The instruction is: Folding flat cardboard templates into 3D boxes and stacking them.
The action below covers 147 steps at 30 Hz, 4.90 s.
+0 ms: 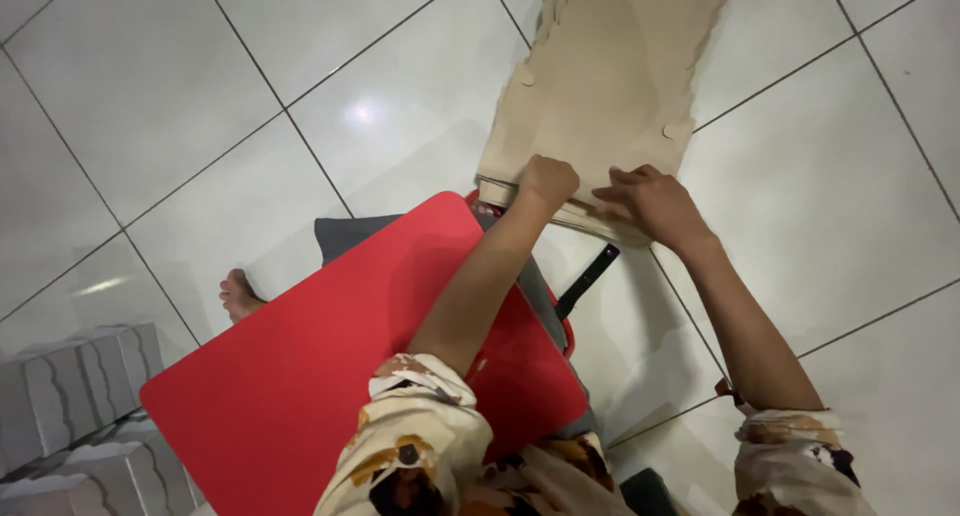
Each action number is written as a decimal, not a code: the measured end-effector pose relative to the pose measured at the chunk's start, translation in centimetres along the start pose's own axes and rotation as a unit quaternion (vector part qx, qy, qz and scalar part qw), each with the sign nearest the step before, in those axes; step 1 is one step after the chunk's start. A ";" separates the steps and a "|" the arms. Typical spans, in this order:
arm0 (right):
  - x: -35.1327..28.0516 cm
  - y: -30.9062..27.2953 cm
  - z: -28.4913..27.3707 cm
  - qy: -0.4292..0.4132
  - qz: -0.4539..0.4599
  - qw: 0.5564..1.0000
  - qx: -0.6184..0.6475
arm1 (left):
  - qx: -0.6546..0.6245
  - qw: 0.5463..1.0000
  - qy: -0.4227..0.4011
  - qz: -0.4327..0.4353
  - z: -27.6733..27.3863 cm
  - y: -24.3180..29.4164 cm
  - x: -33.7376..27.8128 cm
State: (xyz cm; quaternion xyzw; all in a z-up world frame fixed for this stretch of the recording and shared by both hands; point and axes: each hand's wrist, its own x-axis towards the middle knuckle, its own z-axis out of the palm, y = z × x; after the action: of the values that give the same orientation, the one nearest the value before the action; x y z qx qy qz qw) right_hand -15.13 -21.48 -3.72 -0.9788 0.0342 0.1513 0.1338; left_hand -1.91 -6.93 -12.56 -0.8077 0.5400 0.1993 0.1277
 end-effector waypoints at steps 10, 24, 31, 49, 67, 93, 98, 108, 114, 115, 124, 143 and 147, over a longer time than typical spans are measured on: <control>1.5 4.7 2.9 0.002 0.072 0.995 0.075 | 0.035 0.928 0.360 0.093 -5.2 1.1 -0.8; -2.2 6.7 -11.6 0.247 0.079 0.942 0.213 | 0.030 0.966 -0.255 -0.036 -11.0 0.7 -5.4; -7.6 0.4 -19.7 0.401 0.053 0.888 0.218 | 0.009 0.958 -0.279 -0.065 -6.5 -0.3 -3.1; -15.8 -30.5 -10.5 0.287 -0.401 0.866 0.076 | -0.285 0.754 0.553 -0.211 -0.6 -4.4 -60.4; -18.8 -36.1 -5.3 -0.002 -0.291 0.940 0.177 | -0.290 0.815 0.447 -0.226 11.0 4.4 -63.7; -18.1 -30.1 -3.5 0.095 -0.244 0.965 0.001 | -0.204 0.895 0.272 -0.290 5.7 1.6 -66.0; -18.6 -30.3 -3.3 0.097 -0.358 0.929 0.010 | -0.171 0.926 0.294 -0.164 8.8 2.0 -66.1; -20.0 -31.9 -5.1 0.191 -0.179 0.931 0.254 | -0.458 0.679 0.471 -0.328 5.2 4.7 -65.7; -15.0 -38.8 -5.2 0.374 -0.136 0.912 0.094 | -0.453 0.545 0.591 -0.386 1.1 1.7 -60.4; -14.2 -39.9 -4.6 0.376 -0.136 0.912 0.091 | -0.454 0.544 0.592 -0.383 0.8 1.8 -59.3; -13.3 -43.8 0.2 0.155 -0.191 0.969 0.027 | -0.251 0.834 0.346 -0.349 3.3 2.7 -54.3; -7.2 -41.8 -1.4 0.272 -0.166 0.941 -0.117 | -0.236 0.818 0.290 -0.437 2.7 2.1 -55.1; -3.7 -44.3 -1.0 0.251 -0.235 0.937 -0.052 | -0.224 0.820 0.285 -0.443 2.5 2.1 -55.3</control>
State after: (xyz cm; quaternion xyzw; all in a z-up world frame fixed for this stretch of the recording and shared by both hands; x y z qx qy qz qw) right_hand -13.61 20.99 9.52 -0.9706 -0.1721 -0.1339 0.1018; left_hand -22.95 38.77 10.63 -0.9870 0.0769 -0.0022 -0.1412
